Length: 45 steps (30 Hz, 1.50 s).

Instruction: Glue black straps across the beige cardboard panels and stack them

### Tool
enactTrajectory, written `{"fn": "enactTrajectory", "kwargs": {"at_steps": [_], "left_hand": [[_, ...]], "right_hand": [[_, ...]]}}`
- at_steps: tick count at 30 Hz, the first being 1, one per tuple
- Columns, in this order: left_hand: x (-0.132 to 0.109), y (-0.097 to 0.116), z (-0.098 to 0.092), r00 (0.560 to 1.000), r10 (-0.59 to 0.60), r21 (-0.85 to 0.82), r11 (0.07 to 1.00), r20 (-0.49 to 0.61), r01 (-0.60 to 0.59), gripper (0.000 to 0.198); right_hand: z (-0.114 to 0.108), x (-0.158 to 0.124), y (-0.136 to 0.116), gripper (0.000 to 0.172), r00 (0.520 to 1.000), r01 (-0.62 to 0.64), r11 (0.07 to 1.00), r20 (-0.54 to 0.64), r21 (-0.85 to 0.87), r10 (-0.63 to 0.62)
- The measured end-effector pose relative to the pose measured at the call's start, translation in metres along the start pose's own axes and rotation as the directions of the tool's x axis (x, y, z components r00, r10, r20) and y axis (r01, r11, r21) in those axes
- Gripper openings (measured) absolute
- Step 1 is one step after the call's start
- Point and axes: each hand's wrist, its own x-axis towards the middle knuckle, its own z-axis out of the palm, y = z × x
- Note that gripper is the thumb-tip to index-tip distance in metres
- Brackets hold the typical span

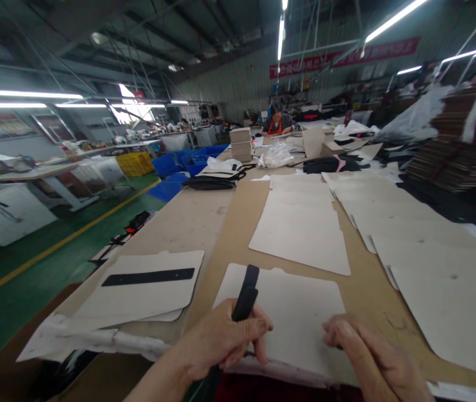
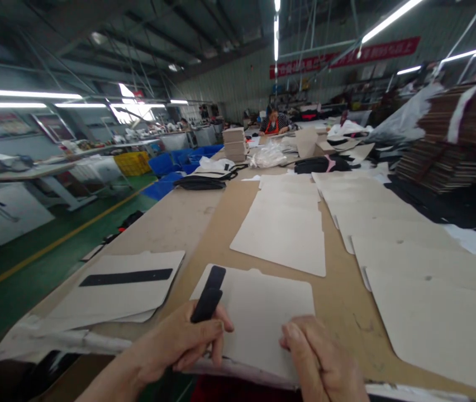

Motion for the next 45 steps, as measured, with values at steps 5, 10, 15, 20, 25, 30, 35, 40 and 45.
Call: {"fn": "enactTrajectory", "kwargs": {"at_steps": [5, 10, 15, 20, 25, 30, 35, 40, 45], "left_hand": [[0.014, -0.009, 0.005, 0.962, 0.076, -0.298, 0.955, 0.263, 0.006, 0.048], [0.015, -0.01, 0.012, 0.945, 0.109, -0.277, 0.961, 0.308, -0.02, 0.041], [0.017, -0.011, 0.017, 0.949, 0.08, -0.242, 0.97, 0.304, -0.005, 0.042], [0.019, -0.014, 0.02, 0.95, 0.079, -0.253, 0.967, 0.303, 0.001, 0.05], [0.021, -0.014, 0.024, 0.962, 0.1, -0.313, 0.95, 0.254, -0.016, 0.055], [0.024, -0.015, 0.026, 0.973, 0.105, -0.37, 0.929, 0.206, -0.022, 0.054], [0.025, -0.014, 0.026, 0.98, 0.077, -0.425, 0.905, 0.183, 0.008, 0.049], [0.021, -0.01, 0.021, 0.973, 0.139, -0.413, 0.909, 0.184, -0.052, 0.046], [0.019, -0.017, 0.016, 0.981, 0.084, -0.321, 0.947, 0.176, -0.024, 0.046]], "right_hand": [[0.028, 0.027, -0.033, 0.034, 0.999, 0.034, 0.991, 0.007, 0.13, -0.035], [0.043, 0.028, -0.041, 0.04, 0.99, 0.065, 0.98, 0.114, 0.19, -0.088], [0.049, 0.026, -0.042, 0.039, 0.98, 0.154, 0.981, 0.104, 0.119, -0.167], [0.048, 0.025, -0.039, 0.034, 0.968, 0.251, 0.968, 0.011, 0.0, -0.251], [0.047, 0.022, -0.038, 0.037, 0.933, 0.341, 0.936, -0.088, -0.086, -0.348], [0.048, 0.019, -0.038, 0.04, 0.931, 0.344, 0.938, -0.117, -0.038, -0.346], [0.041, 0.019, -0.041, 0.012, 0.977, 0.197, 0.963, -0.117, 0.187, -0.177], [0.037, 0.019, -0.032, 0.02, 0.958, -0.258, 0.911, -0.041, 0.322, 0.285], [0.034, 0.023, -0.027, 0.03, 0.918, -0.393, 0.824, 0.127, 0.408, 0.375]]}}
